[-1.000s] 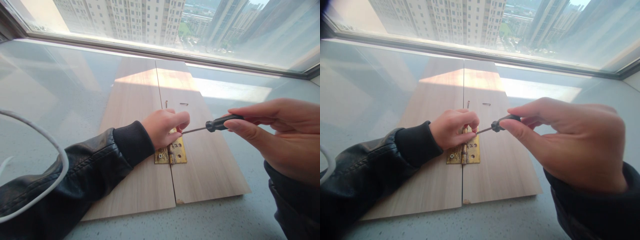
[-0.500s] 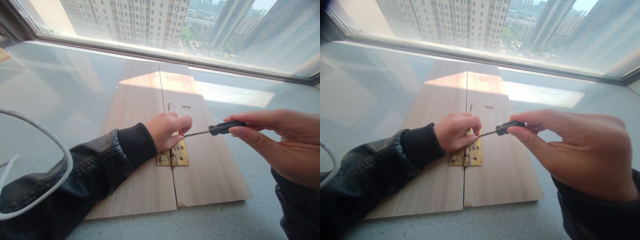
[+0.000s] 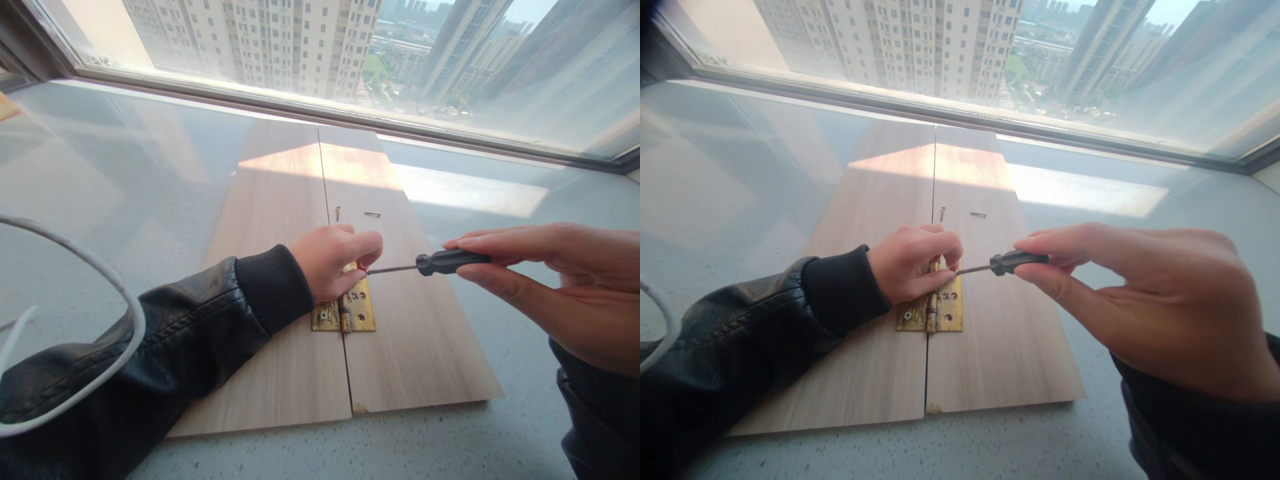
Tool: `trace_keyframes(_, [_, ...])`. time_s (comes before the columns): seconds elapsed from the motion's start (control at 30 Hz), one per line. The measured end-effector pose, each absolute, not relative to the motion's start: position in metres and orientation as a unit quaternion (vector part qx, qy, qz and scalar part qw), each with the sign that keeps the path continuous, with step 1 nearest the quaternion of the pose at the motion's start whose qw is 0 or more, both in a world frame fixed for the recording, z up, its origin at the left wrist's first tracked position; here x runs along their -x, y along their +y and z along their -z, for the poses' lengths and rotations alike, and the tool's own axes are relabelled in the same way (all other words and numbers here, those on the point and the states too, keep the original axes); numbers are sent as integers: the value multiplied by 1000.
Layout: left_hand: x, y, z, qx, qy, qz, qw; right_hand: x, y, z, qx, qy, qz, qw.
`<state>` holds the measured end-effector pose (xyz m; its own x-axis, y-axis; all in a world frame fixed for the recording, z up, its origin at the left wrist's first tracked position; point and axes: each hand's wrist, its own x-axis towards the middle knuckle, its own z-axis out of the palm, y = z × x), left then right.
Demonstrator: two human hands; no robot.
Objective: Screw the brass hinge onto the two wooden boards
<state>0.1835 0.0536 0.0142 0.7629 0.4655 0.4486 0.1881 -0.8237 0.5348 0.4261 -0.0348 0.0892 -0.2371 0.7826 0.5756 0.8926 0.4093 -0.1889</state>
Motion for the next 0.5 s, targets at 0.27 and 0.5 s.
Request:
trace_keyframes(0.27, [-183,52,-17,-906,207,-286,235,-409,-34,-90,523,-795,165,260])
trace_keyframes(0.5, [-184,52,-17,-905,206,-289,235,-403,-36,-84,502,-809,99,291])
